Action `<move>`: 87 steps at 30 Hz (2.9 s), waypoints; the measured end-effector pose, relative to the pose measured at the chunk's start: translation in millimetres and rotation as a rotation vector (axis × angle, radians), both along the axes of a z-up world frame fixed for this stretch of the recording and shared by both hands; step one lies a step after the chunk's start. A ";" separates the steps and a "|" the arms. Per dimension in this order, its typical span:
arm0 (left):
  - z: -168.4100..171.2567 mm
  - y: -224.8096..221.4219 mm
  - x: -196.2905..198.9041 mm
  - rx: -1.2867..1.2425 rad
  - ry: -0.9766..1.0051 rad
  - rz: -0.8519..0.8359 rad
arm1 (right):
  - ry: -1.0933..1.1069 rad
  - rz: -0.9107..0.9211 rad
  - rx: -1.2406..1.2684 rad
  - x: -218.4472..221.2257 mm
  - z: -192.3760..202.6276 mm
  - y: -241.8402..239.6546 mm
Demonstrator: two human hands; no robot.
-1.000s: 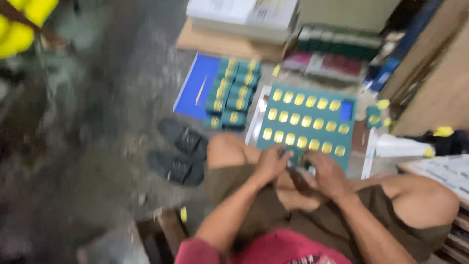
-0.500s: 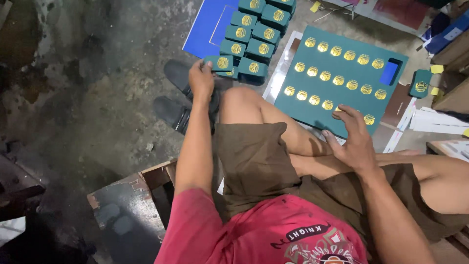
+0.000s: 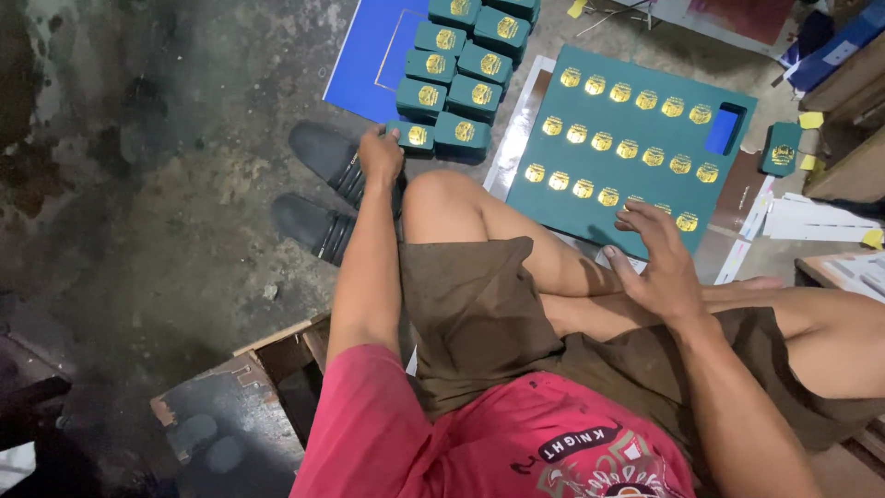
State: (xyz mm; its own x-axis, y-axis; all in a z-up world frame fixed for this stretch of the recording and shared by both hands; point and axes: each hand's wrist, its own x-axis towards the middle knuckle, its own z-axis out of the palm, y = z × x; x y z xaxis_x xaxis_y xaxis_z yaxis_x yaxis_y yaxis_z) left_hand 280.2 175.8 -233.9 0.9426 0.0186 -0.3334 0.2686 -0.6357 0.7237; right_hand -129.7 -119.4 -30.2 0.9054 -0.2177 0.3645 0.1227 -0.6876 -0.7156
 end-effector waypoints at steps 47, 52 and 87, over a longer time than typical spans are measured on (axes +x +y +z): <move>172.2 -196.8 -183.3 -0.143 -0.848 -0.967 | 0.085 -0.867 1.062 -2.5 -40.4 -186.4; 93.4 -297.0 -244.3 0.016 -0.574 -1.185 | 0.650 -0.976 0.322 0.5 -259.9 -282.8; 46.2 -340.1 -272.3 -0.094 -0.782 -1.004 | 0.738 -0.976 -0.781 80.2 -188.7 -232.1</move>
State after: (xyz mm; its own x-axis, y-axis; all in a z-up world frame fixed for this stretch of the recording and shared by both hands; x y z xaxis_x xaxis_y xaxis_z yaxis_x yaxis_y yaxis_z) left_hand 7.8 -164.3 -187.7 0.4739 -0.8068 0.3529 -0.8145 -0.2492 0.5239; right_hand -49.5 -351.5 -218.9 0.5457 -0.8132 0.2022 -0.8369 -0.5165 0.1813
